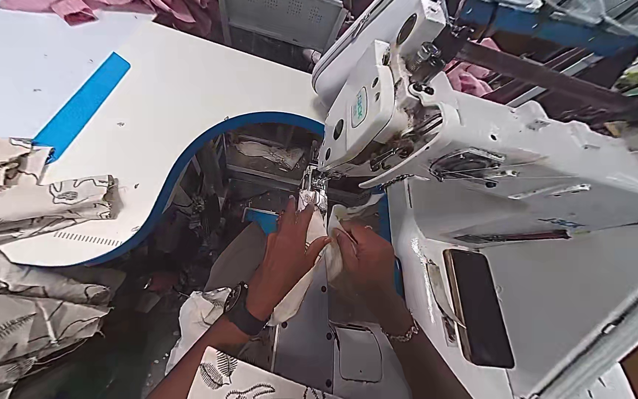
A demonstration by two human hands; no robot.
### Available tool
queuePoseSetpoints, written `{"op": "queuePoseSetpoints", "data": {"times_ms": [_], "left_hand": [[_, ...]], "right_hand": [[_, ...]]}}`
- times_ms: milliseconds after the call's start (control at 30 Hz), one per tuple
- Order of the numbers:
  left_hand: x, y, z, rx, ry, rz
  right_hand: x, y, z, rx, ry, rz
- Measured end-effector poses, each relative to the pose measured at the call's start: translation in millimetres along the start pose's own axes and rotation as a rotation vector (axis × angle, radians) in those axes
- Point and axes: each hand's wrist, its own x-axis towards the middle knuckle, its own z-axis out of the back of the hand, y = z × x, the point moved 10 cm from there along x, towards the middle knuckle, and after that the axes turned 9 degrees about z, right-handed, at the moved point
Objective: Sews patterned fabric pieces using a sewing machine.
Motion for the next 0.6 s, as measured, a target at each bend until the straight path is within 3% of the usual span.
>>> {"op": "queuePoseSetpoints", "data": {"times_ms": [133,467,600], "left_hand": [[-9.0,-2.9,-1.2,0.054,0.009,-0.113],[-1.8,-15.9,1.4,0.119,-0.127,-0.302],[0.3,-12.0,0.7,-0.017,-0.020,-0.230]], "right_hand": [[-5.7,4.5,-0.2,0.052,0.007,0.158],[-5.4,6.8,-21.2,0.242,0.271,0.185],[-12.6,12.0,-21.4,0.338,0.359,0.193]]}}
